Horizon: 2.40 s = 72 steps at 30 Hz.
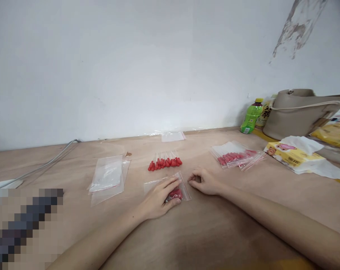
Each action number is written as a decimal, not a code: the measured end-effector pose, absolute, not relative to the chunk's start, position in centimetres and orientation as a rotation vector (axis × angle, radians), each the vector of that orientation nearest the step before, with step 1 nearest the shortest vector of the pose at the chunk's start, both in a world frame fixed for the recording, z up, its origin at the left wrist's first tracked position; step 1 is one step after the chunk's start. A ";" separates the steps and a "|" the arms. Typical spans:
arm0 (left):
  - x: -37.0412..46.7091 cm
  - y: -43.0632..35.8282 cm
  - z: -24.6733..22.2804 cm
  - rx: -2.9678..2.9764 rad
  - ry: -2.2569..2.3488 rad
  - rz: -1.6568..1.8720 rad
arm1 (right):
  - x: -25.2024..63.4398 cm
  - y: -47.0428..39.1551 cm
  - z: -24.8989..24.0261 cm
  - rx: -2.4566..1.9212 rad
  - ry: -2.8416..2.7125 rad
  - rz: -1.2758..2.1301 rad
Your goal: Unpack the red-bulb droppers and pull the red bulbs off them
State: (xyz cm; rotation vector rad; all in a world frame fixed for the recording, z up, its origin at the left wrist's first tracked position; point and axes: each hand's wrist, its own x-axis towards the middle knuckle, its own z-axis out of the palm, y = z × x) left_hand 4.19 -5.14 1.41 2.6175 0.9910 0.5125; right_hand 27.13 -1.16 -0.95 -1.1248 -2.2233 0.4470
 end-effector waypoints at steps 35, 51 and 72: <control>4.8 -2.0 0.9 2.745 0.891 0.744 | 24.7 -1.9 -1.1 -0.603 -2.342 -0.057; 4.4 -1.9 2.0 3.081 0.761 0.525 | 24.4 -1.3 -0.8 -0.499 -2.495 -0.447; 0.1 -5.5 0.0 2.433 1.263 0.622 | 22.5 -2.3 -0.4 -1.087 -2.402 0.408</control>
